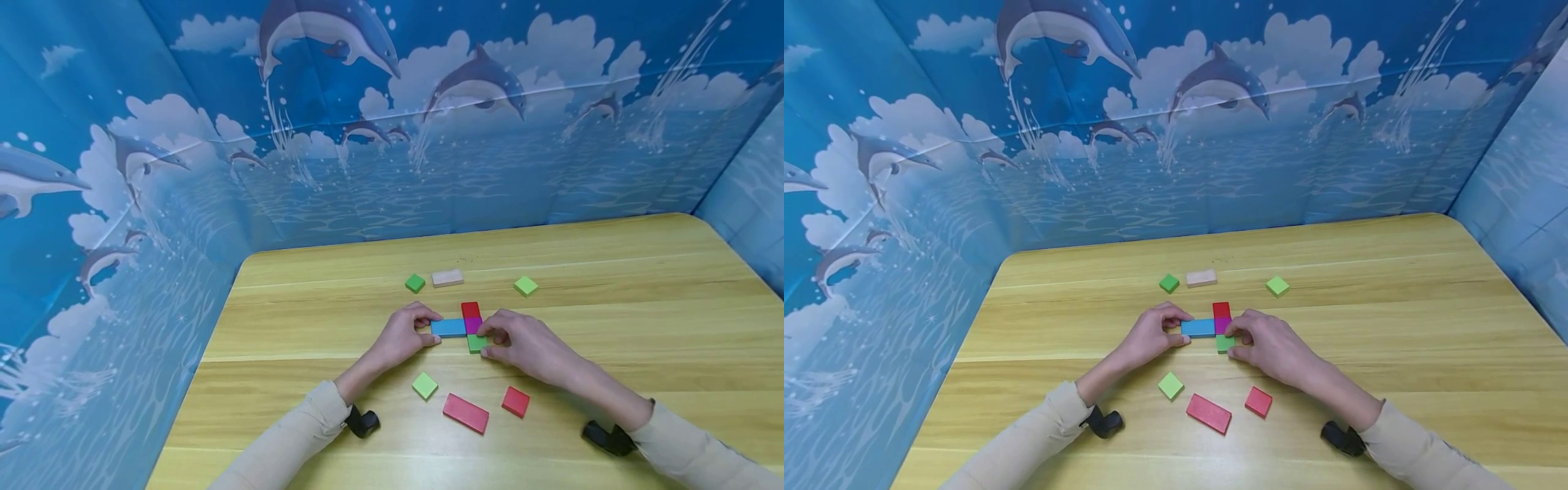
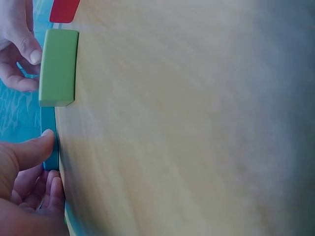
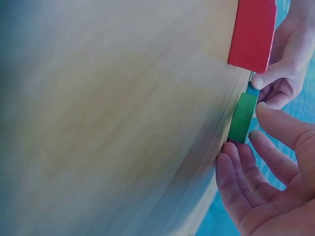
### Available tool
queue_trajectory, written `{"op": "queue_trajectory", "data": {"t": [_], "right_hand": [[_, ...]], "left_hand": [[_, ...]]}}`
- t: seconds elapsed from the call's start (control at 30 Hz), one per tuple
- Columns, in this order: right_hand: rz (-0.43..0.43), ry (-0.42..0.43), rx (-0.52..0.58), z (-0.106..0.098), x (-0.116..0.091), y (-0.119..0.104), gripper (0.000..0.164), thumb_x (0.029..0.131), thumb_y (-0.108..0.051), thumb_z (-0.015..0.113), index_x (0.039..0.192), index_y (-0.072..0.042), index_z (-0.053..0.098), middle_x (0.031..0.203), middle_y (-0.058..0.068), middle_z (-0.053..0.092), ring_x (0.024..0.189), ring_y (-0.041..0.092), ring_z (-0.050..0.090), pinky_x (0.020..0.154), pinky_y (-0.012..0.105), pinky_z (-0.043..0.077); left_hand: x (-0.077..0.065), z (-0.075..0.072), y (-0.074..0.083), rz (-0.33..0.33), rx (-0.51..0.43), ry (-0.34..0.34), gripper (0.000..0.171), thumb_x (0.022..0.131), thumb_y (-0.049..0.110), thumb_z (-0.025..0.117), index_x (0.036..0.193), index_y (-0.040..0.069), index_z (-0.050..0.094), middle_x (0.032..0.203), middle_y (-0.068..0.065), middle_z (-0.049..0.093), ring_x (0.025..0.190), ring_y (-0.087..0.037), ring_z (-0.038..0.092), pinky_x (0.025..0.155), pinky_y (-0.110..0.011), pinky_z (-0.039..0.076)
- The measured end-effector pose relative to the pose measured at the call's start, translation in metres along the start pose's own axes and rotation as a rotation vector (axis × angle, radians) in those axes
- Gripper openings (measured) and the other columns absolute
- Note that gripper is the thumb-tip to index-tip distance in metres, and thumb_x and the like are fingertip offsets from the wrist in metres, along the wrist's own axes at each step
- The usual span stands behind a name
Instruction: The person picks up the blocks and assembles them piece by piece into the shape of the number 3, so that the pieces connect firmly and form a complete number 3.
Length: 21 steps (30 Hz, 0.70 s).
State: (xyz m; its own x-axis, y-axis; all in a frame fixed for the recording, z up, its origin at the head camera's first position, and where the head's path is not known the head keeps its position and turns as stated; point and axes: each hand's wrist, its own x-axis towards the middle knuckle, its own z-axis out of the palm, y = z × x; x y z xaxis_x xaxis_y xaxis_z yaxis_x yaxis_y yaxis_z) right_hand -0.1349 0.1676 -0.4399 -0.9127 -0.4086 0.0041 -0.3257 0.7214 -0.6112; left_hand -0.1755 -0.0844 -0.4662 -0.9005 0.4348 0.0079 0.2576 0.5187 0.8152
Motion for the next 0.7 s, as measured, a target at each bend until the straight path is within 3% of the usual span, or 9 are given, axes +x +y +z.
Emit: {"op": "queue_trajectory", "data": {"t": [0.33,0.5,0.7], "right_hand": [[0.012,-0.035,0.024,-0.006,-0.015,-0.001,0.031,0.086,-0.023,0.078,0.115,-0.015,0.07,0.109,-0.003,0.065,0.098,0.02,0.059,0.086,0.043,0.051],[0.031,-0.095,0.03,-0.011,-0.026,-0.003,0.041,0.087,-0.025,0.076,0.125,-0.015,0.066,0.122,-0.001,0.063,0.118,0.028,0.056,0.097,0.051,0.045],[0.001,-0.205,0.055,-0.017,-0.041,-0.001,0.047,0.087,-0.034,0.075,0.131,-0.02,0.062,0.13,-0.003,0.059,0.123,0.027,0.052,0.099,0.051,0.045]], "left_hand": [[0.0,0.0,0.0,0.003,0.005,0.003,0.027,0.085,0.008,0.077,0.112,0.007,0.072,0.108,0.001,0.063,0.097,-0.012,0.056,0.087,-0.024,0.048],[-0.001,0.0,0.0,-0.001,-0.002,0.007,0.027,0.085,0.008,0.078,0.111,0.008,0.072,0.107,0.002,0.063,0.097,-0.012,0.057,0.088,-0.024,0.049],[-0.001,0.001,0.0,0.001,0.002,0.007,0.027,0.084,0.008,0.078,0.111,0.008,0.072,0.107,0.002,0.063,0.096,-0.011,0.057,0.087,-0.023,0.048]]}}
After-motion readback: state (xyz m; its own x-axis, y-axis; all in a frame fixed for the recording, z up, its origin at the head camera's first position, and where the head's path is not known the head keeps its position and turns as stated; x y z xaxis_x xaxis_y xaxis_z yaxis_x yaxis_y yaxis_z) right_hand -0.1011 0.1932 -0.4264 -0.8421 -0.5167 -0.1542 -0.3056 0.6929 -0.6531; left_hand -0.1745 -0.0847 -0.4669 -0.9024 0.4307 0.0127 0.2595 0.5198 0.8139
